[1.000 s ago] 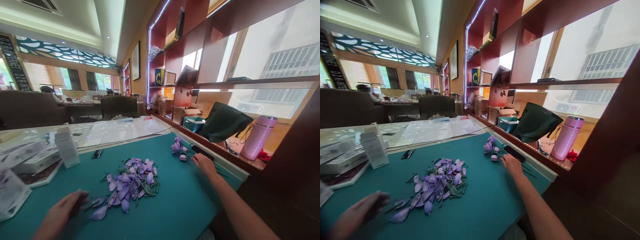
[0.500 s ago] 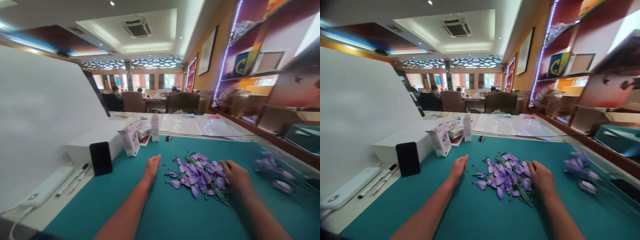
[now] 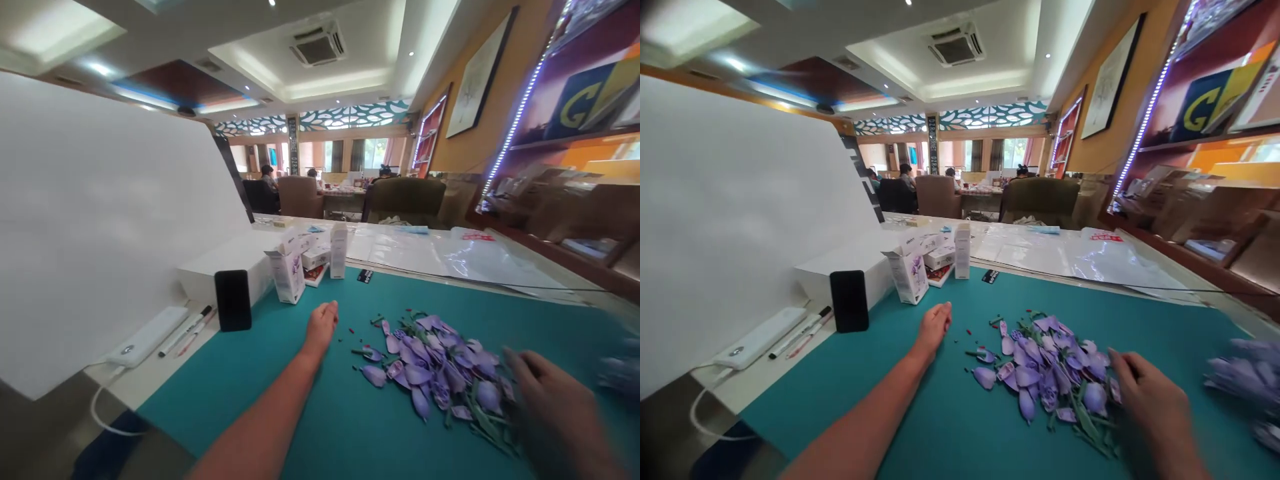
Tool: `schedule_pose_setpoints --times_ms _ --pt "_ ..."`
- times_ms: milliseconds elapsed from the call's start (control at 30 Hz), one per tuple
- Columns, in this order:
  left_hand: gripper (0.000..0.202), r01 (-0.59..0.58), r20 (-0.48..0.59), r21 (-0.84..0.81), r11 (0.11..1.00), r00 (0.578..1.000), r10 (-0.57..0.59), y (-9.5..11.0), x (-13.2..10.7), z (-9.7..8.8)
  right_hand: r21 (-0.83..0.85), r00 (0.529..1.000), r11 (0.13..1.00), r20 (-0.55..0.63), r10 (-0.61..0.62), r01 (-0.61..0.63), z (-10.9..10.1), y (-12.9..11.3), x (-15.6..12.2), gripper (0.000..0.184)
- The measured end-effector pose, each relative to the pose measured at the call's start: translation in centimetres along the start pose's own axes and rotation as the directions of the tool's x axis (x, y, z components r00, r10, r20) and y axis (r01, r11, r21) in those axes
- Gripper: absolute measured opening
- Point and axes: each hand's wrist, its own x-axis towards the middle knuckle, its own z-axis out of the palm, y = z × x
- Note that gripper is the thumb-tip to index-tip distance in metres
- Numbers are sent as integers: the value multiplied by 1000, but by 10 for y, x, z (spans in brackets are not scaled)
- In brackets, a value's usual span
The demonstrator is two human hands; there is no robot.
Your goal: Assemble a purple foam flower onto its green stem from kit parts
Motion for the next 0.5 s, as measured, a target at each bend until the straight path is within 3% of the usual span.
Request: schedule_pose_setpoints --times_ms 67,133,333,500 --pt "40 20 13 -16 1000 1000 -20 2 1 -1 -2 989 989 -1 145 -145 -7 -19 0 39" --pt "35 45 53 -22 999 998 -44 1 2 0 25 982 982 23 186 -187 -11 -30 1 42" --pt "21 39 202 21 999 978 -43 -1 -8 16 86 983 981 -40 179 -175 -10 -30 -4 46" --pt "19 43 206 -1 999 978 -42 10 -10 24 117 987 982 -43 156 -150 -4 -38 -7 44"
